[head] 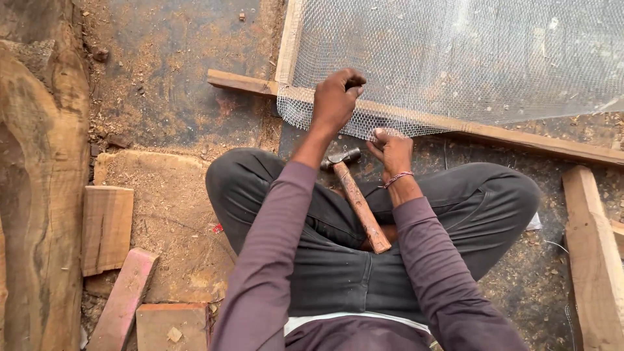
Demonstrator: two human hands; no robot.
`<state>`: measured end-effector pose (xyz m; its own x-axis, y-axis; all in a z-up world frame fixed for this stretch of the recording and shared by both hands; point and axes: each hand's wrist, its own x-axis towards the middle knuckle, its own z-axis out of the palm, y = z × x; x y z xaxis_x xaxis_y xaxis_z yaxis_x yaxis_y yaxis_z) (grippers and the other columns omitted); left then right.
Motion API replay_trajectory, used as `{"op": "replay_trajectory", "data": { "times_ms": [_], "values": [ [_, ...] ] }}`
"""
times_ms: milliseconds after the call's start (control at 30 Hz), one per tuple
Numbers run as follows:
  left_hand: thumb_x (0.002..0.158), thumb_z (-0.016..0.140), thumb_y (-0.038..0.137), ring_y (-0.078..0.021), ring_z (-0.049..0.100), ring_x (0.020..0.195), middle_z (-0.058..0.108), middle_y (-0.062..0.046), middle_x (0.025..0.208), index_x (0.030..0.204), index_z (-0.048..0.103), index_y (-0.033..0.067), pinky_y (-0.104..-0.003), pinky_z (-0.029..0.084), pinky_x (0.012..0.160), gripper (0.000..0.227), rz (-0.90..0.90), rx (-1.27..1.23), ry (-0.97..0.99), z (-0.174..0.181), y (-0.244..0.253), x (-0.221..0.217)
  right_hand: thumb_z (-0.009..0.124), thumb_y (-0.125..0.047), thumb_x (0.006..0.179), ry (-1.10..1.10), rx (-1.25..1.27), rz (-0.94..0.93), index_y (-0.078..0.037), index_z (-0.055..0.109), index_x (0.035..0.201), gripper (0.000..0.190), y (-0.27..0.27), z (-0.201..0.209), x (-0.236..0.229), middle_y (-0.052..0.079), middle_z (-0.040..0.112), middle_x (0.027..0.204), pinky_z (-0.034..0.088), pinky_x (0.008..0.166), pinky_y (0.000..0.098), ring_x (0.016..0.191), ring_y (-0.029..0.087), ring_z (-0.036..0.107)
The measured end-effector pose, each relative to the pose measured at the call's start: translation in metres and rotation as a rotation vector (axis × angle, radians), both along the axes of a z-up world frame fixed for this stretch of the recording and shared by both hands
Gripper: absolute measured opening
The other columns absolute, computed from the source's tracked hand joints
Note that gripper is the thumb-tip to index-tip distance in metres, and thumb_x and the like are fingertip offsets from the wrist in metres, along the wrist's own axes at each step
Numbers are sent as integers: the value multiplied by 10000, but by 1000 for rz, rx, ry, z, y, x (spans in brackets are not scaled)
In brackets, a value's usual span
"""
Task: Attaching wire mesh to a wooden frame using a hammer and small nails while sitting on the workshop floor.
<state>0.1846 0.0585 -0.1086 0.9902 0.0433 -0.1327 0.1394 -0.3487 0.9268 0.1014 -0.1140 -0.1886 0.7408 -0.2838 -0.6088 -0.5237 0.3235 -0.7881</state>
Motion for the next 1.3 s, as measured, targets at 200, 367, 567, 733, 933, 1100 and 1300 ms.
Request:
{"op": "replay_trajectory", "data": {
  "times_ms": [200,367,567,733,933,1100,1300],
  "values": [
    [874,765,132,-204,768,963,797,-40,1016,1014,765,154,-362,597,861,141,-24,47,-27,-62,-33,4,679,10,894,-92,37,-55,53,698,960,81,9,20,-2,108,703,986,639,835,389,893,200,695],
    [877,754,183,-216,681,986,788,-8,962,953,781,177,-394,544,879,81,-62,201,-93,-45,-44,-5,697,-23,923,-77,29,-12,44,705,928,67,7,7,-9,91,691,941,630,837,388,861,188,670],
    [891,735,153,-202,659,981,791,11,948,939,784,179,-399,520,919,74,-31,248,-143,-50,-51,-8,692,-29,930,-73,27,6,50,704,901,85,8,14,-10,96,684,908,650,828,393,829,190,665],
    [922,703,163,-159,640,927,790,31,956,938,778,181,-388,470,936,78,-45,288,-155,-55,-53,-7,669,-19,940,-97,35,32,68,697,893,103,11,32,-10,105,675,902,668,842,392,834,191,675],
    [915,725,171,-143,625,926,774,26,972,933,764,184,-377,475,906,45,-81,293,-118,-65,-56,-3,657,-7,945,-87,13,45,90,693,848,141,14,45,-10,126,668,876,640,820,390,818,201,686],
    [873,713,66,-220,607,1033,741,-32,994,886,772,131,-362,540,919,90,-167,362,-204,-60,-58,0,655,-7,943,-88,4,49,63,689,819,147,16,53,-10,114,659,858,688,796,375,775,187,680],
    [932,679,122,-184,667,996,720,-38,1009,1019,701,137,-349,584,855,90,-232,203,-29,-53,-54,6,691,-8,964,-126,-9,41,13,583,708,279,10,31,-11,65,589,788,680,775,387,691,154,627]
  ]
}}
